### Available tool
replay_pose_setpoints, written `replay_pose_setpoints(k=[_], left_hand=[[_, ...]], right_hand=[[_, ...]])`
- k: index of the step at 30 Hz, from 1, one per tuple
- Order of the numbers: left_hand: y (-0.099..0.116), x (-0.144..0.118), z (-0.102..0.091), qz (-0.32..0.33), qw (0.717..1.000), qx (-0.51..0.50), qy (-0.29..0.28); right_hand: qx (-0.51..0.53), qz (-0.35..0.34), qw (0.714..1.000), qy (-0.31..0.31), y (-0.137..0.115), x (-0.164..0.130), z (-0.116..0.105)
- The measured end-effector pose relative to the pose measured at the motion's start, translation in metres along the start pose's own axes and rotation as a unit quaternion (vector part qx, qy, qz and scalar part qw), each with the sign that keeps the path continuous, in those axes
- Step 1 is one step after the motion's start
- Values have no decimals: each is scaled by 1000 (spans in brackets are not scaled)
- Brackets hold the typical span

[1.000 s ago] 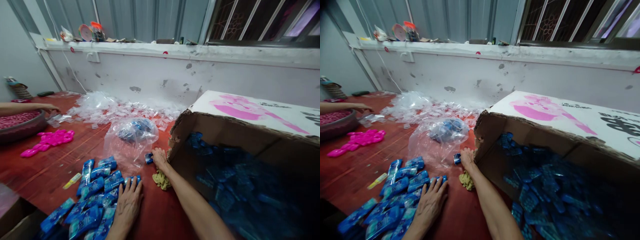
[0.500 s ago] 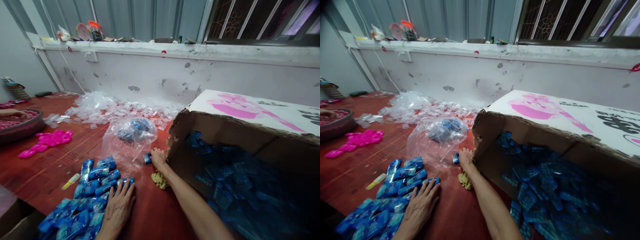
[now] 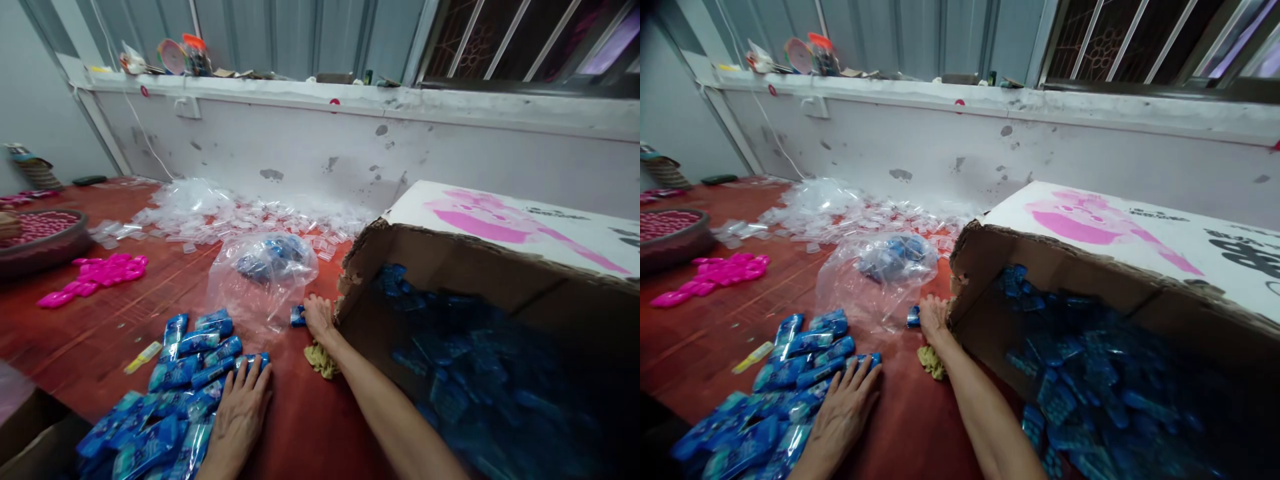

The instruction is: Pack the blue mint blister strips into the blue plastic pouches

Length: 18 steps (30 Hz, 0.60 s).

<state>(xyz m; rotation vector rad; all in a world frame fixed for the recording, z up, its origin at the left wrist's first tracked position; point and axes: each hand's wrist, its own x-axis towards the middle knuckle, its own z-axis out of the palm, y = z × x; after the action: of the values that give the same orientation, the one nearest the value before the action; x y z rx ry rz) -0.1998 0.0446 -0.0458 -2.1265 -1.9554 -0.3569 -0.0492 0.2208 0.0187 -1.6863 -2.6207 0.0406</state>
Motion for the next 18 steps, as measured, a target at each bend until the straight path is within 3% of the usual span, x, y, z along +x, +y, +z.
replay_pose_setpoints(k=[8, 18], left_hand=[[0, -2, 3, 7, 1000, 8, 22], [4, 0, -5, -12, 1000, -7, -15]], right_hand=[[4, 4, 1000, 16, -5, -9, 6], [34, 25, 999, -12, -2, -3, -6]])
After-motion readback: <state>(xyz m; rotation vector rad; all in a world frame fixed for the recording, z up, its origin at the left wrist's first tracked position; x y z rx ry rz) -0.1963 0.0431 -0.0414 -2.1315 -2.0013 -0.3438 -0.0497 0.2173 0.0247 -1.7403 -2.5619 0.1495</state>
